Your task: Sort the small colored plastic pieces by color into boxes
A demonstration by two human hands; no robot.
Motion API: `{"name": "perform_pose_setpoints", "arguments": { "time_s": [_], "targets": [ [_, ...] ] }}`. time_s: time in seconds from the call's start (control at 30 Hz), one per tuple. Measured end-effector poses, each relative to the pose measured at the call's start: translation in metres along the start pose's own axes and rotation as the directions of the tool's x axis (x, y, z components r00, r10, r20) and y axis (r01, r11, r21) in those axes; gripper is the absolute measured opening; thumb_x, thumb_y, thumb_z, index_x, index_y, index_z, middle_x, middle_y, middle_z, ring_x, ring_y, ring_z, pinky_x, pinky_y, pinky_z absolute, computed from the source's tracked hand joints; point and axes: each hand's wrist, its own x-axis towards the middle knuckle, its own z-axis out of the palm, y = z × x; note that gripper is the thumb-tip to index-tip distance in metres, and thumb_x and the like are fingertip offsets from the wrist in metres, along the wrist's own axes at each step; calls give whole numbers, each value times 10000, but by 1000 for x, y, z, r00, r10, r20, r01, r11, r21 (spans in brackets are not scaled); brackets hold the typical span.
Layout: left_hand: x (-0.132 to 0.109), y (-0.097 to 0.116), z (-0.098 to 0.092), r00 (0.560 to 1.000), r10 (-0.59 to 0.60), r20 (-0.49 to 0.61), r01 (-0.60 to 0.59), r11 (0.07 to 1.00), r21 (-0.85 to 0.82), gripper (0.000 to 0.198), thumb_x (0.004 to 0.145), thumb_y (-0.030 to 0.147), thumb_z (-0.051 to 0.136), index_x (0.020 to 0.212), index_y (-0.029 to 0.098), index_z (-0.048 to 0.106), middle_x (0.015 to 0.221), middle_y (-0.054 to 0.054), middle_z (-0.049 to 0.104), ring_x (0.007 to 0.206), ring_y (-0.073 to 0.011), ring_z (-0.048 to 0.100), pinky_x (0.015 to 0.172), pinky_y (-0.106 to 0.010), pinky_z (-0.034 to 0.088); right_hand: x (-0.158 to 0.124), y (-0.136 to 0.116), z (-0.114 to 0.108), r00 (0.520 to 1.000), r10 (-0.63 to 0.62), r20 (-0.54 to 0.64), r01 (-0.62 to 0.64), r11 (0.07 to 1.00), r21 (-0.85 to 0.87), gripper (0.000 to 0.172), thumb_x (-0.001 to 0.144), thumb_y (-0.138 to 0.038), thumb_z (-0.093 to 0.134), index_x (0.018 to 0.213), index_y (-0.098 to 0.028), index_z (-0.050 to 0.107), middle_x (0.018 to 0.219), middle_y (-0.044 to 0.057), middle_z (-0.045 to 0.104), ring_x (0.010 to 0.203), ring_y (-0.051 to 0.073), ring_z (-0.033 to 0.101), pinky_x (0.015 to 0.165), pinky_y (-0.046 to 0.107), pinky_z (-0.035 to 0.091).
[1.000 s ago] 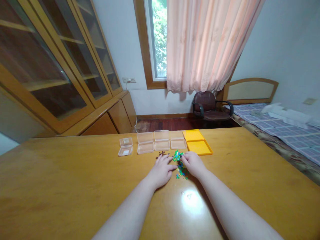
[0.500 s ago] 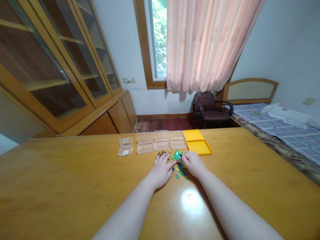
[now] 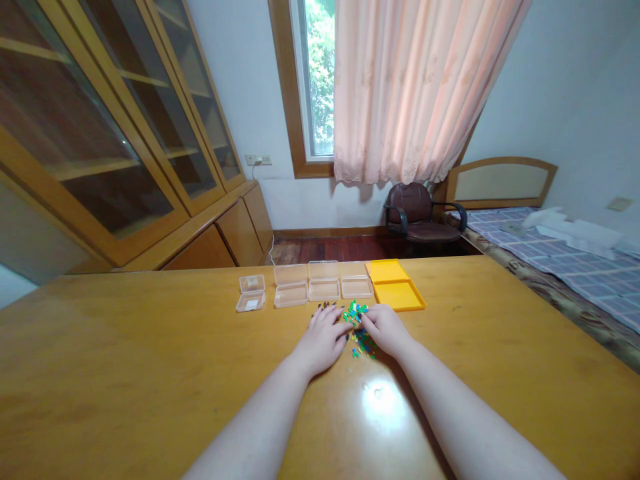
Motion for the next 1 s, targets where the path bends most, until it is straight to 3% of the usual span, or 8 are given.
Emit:
{"name": "perform_pose_setpoints", "arguments": {
  "time_s": [0.1, 0.23, 0.33, 0.5, 0.63, 1.0],
  "targets": [
    [-1, 0, 0, 997, 58, 42, -58, 998, -3, 369, 822, 253, 491, 1176, 346, 534, 1312, -27, 441, 1244, -243, 335, 1058, -524, 193, 1, 1, 0, 1000, 9, -8, -9, 1000, -15, 410, 864, -245, 382, 525, -158, 596, 530, 20, 550, 551, 113, 466, 564, 232, 277],
    [-1, -1, 3, 999, 0, 52, -2, 1000, 21, 367, 833, 311, 478, 1197, 312, 525, 1317, -62, 438, 1247, -268, 326, 1043, -548, 205, 0, 1, 0, 1000, 8, -15, -8, 1000, -10, 422, 865, -248, 380, 500, -156, 570, 515, 16, 535, 535, 107, 453, 556, 230, 271],
    [-1, -1, 2, 999, -12, 39, 12, 1000, 24, 349, 832, 270, 468, 1170, 304, 550, 1315, -61, 443, 1248, -262, 328, 1043, -538, 215, 0, -1, 0, 1000, -10, -13, 10, 1000, -4, 432, 867, -250, 376, 478, -157, 540, 492, 8, 514, 513, 102, 435, 551, 229, 268],
    [-1, 2, -4, 996, 83, 30, -82, 996, -19, 319, 803, 191, 479, 1054, 322, 626, 1288, -11, 479, 1241, -232, 342, 1063, -503, 204, -1, -2, 1, 999, -52, 5, 51, 999, 3, 435, 871, -250, 373, 473, -160, 522, 478, 3, 505, 513, 101, 430, 563, 227, 282],
    [-2, 3, -5, 995, 93, 24, -92, 995, -28, 298, 791, 192, 492, 1005, 324, 650, 1268, 0, 499, 1240, -227, 346, 1073, -494, 192, -1, -2, 1, 999, -45, -1, 45, 999, -6, 421, 871, -250, 371, 501, -163, 552, 505, 11, 527, 538, 109, 449, 574, 229, 290],
    [-1, 2, -6, 997, 74, 12, -74, 997, -3, 305, 815, 226, 474, 1062, 324, 624, 1244, -10, 521, 1197, -221, 393, 1063, -494, 213, -1, 0, 2, 999, -22, -32, 21, 999, -29, 424, 855, -229, 382, 461, -160, 524, 468, -1, 490, 490, 97, 402, 548, 230, 261]
  ]
}}
